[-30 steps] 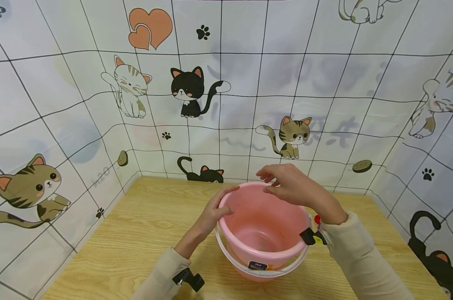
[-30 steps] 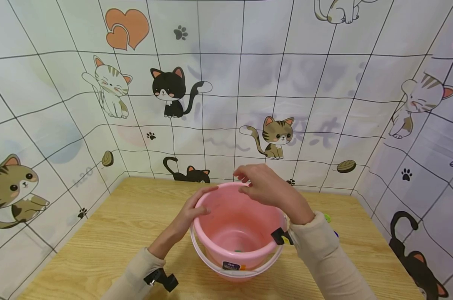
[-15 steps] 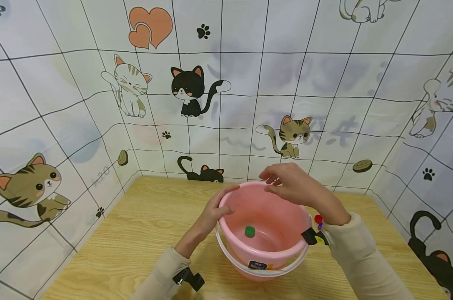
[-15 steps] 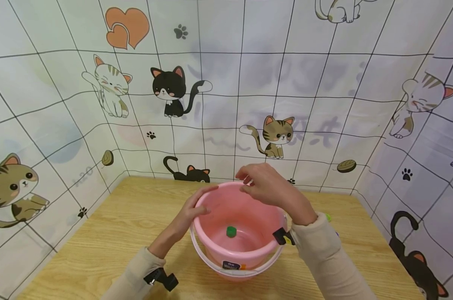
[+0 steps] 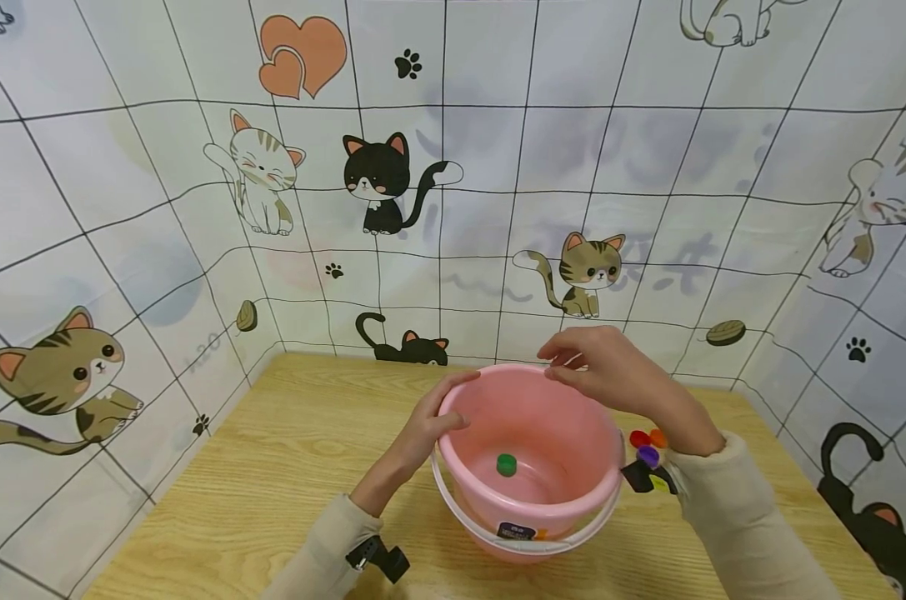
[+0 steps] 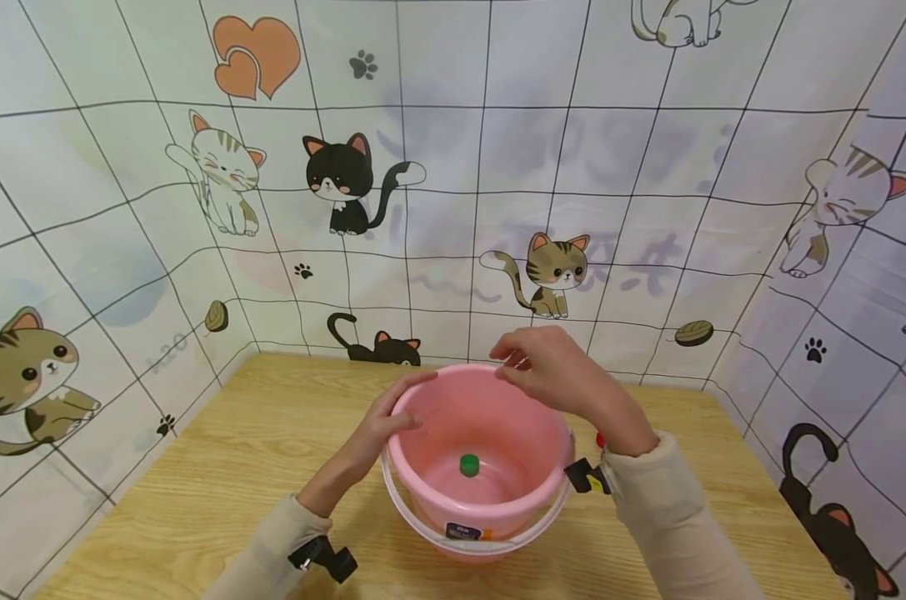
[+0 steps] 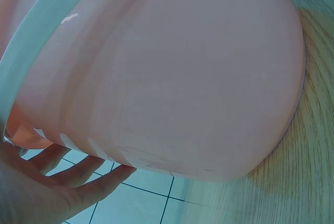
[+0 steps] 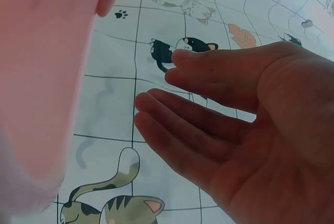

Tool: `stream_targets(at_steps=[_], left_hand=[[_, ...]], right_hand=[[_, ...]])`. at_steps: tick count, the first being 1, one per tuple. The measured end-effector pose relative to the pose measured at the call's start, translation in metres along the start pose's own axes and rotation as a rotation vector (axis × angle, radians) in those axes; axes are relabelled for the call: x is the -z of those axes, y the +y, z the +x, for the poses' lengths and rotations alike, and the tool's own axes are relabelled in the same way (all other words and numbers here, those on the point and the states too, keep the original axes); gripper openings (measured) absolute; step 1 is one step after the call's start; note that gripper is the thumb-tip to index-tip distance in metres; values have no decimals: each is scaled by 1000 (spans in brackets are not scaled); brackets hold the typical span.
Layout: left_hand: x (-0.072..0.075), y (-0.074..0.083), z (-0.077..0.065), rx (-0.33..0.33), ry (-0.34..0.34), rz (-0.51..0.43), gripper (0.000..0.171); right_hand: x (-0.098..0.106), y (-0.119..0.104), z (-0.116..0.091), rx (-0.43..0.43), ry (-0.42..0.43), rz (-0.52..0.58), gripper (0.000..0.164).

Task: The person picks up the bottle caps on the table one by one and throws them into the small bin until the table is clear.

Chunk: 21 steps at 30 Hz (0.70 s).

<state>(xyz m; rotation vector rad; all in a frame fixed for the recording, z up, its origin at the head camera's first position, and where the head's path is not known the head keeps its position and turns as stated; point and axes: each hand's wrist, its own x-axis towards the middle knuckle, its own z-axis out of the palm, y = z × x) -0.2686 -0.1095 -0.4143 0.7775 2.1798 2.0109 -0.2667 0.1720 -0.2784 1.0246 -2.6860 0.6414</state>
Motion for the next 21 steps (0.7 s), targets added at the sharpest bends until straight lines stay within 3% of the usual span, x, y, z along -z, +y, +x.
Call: stream_targets(at_steps=[16, 21], left_hand=[[-1, 2, 0, -11, -12, -18, 68], [-1, 0, -1, -1, -8, -27, 68]], right_hand=[[4, 36, -54, -88, 175, -63, 15], [1, 52, -70, -159, 162, -70, 15]])
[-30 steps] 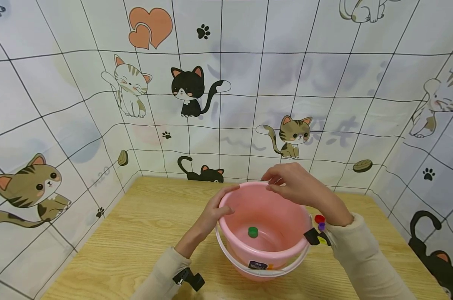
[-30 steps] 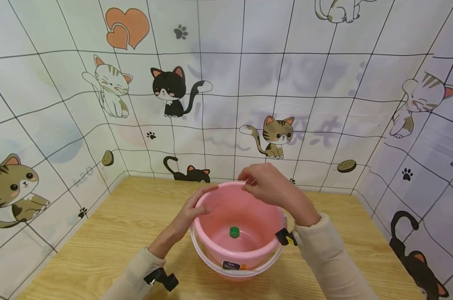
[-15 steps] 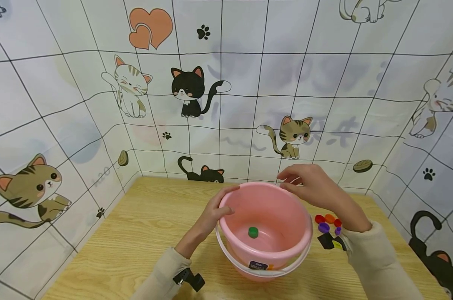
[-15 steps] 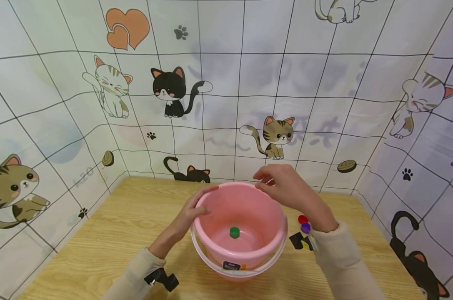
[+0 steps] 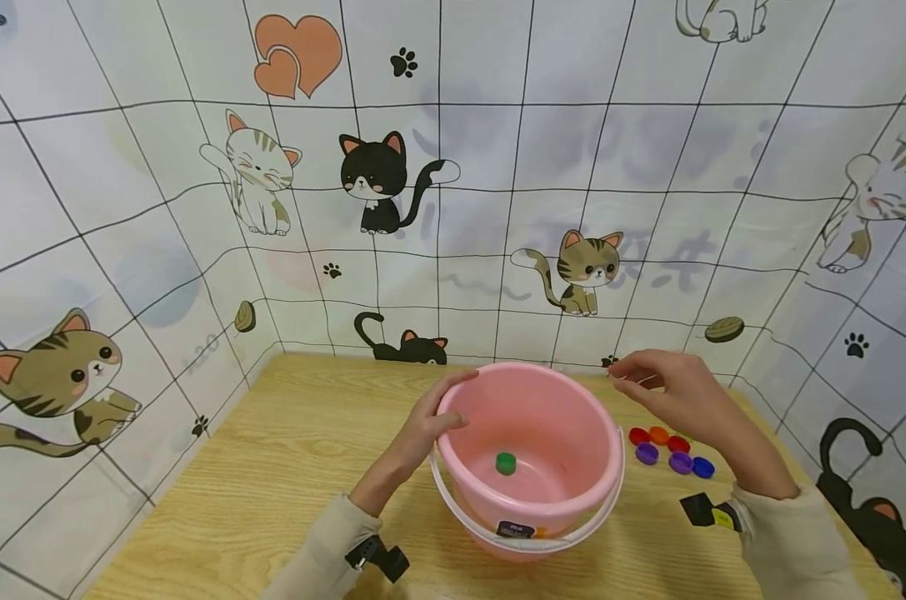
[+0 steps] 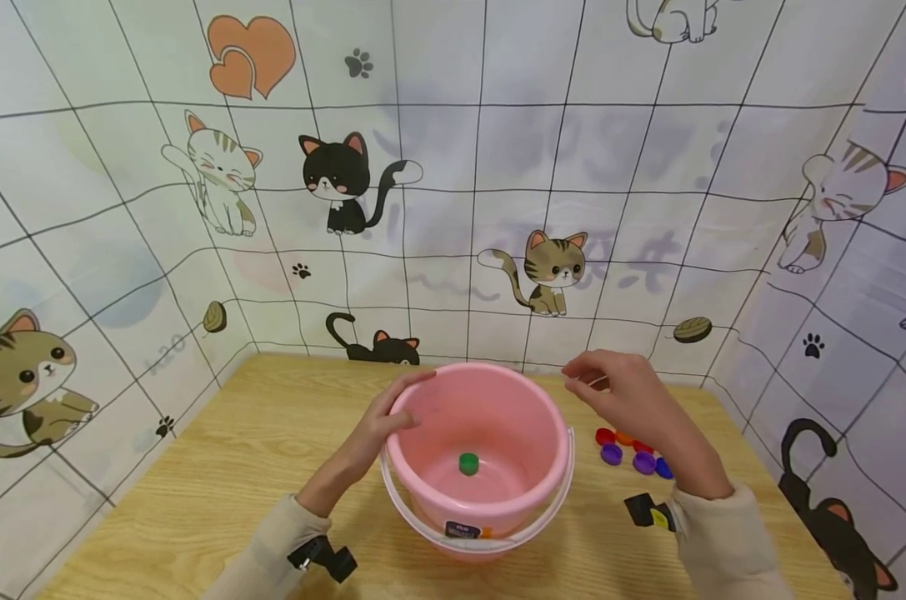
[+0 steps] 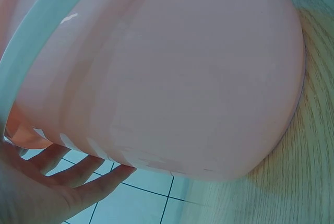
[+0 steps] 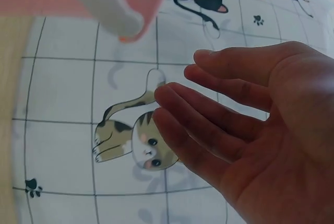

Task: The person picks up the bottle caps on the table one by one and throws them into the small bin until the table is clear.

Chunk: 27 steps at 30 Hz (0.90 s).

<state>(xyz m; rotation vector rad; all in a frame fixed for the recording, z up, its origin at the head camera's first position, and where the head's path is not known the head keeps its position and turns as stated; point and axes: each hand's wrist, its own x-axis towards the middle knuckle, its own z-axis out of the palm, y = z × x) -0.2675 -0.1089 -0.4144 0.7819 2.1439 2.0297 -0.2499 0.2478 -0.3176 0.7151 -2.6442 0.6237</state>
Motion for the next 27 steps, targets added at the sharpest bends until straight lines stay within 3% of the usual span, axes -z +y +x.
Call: stream_targets(at_steps=[20, 27], left_hand=[[0, 1, 1, -12, -6, 0, 67], [0, -1, 0, -6, 2, 2, 67]], right_hand=[[-37, 90, -67, -294, -13, 97, 23], [-49, 116, -79, -334, 8, 82, 22]])
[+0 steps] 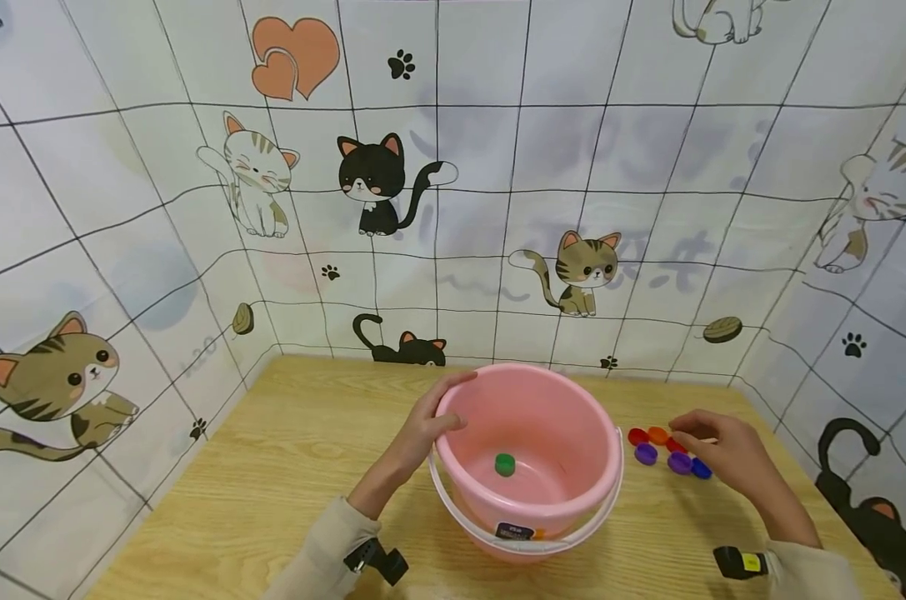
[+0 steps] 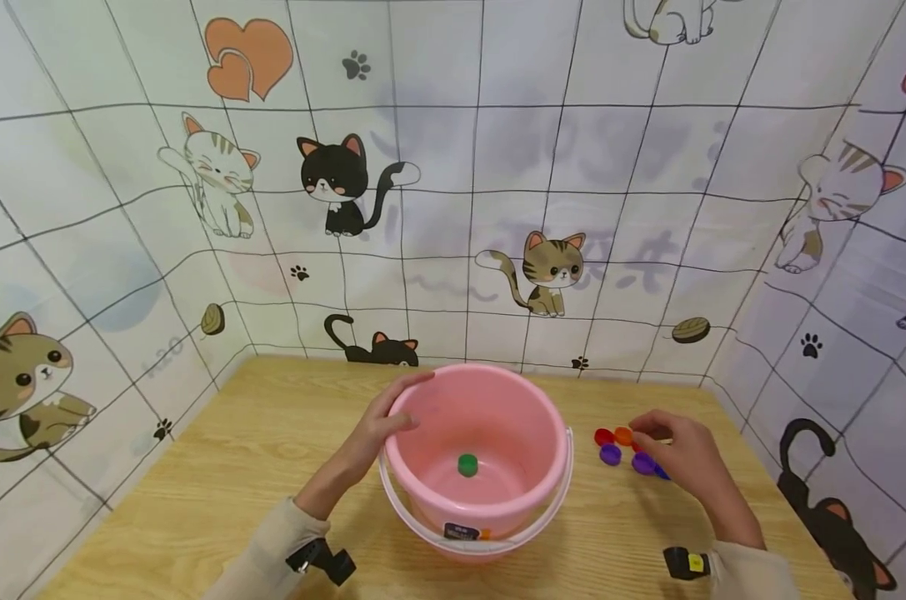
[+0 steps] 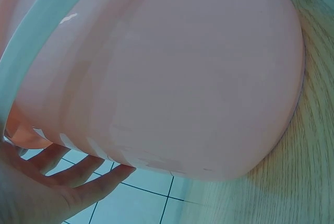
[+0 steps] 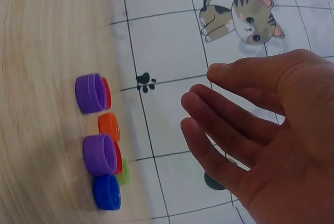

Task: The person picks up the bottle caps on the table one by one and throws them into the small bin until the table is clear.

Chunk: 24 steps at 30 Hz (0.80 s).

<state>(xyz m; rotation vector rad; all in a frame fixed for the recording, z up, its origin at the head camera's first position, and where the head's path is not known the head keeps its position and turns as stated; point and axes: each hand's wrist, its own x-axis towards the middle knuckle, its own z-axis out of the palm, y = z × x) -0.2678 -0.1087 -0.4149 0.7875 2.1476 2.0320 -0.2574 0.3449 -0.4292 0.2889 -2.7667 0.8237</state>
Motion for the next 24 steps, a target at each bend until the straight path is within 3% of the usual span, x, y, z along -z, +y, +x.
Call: stream_targets(at_steps=[16, 24], left_hand=[[0, 2, 0, -1, 5, 10, 67], [0, 0, -1, 4, -5, 4, 68]], right_hand=[[-4, 47, -3, -134, -21, -46, 37], [-5, 59, -1, -224, -113, -58, 55]])
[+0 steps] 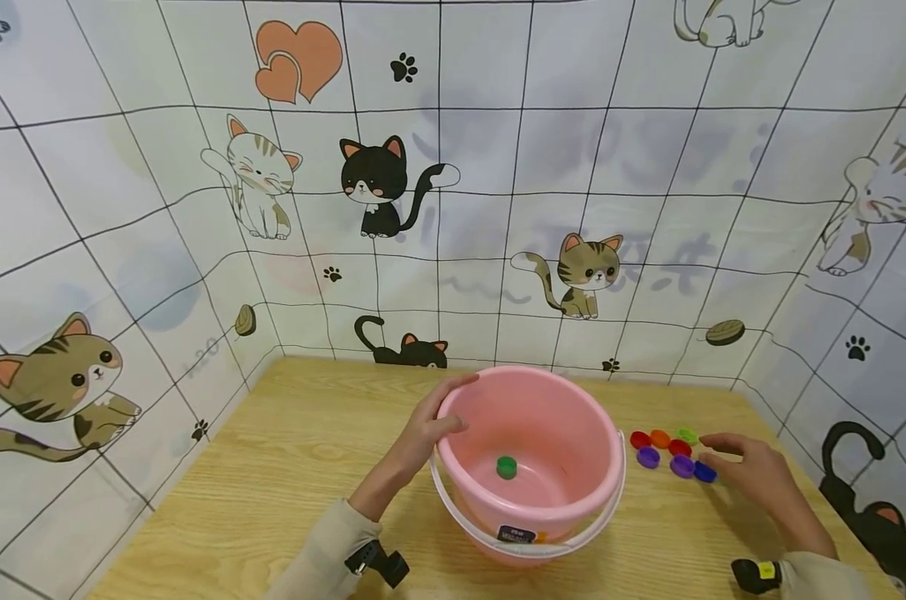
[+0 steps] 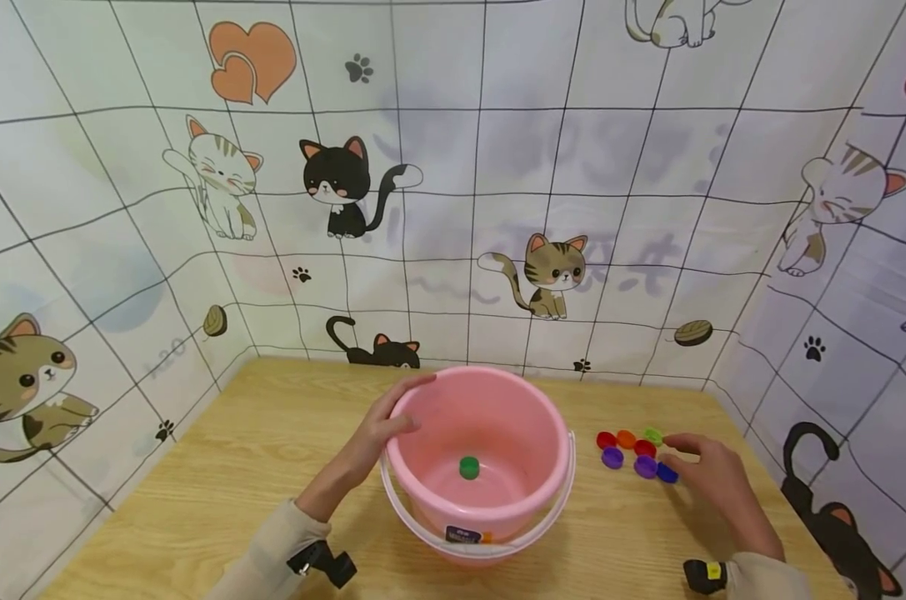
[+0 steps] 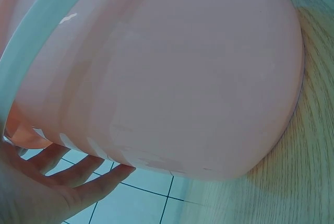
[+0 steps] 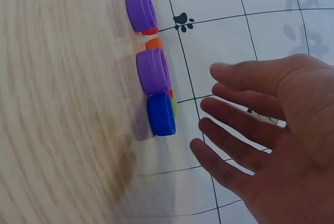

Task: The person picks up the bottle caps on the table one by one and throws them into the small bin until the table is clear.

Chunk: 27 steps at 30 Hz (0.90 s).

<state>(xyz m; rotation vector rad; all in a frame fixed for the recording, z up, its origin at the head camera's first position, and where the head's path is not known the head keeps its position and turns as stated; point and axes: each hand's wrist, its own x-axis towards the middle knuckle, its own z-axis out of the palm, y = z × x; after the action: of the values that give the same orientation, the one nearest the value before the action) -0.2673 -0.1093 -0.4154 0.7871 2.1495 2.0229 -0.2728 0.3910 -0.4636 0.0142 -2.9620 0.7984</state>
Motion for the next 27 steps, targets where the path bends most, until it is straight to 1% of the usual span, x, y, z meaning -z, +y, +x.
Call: stream_targets(at_steps=[3, 8, 14, 24, 27], left_hand=[[0, 0, 0, -4, 0, -5, 68], [0, 0, 1, -5, 2, 2, 67], [0, 0, 1, -1, 4, 2, 67], [0, 0, 0, 2, 1, -2, 67], [-1, 1, 0, 3, 1, -11, 66]], right_hand=[[-3, 7, 2, -8, -40, 0, 59], [-6, 14, 3, -4, -83, 15, 59], [-10, 17, 4, -8, -104, 36, 57], [-14, 25, 3, 32, -122, 75, 59], [-16, 27, 4, 14, -124, 83, 59]])
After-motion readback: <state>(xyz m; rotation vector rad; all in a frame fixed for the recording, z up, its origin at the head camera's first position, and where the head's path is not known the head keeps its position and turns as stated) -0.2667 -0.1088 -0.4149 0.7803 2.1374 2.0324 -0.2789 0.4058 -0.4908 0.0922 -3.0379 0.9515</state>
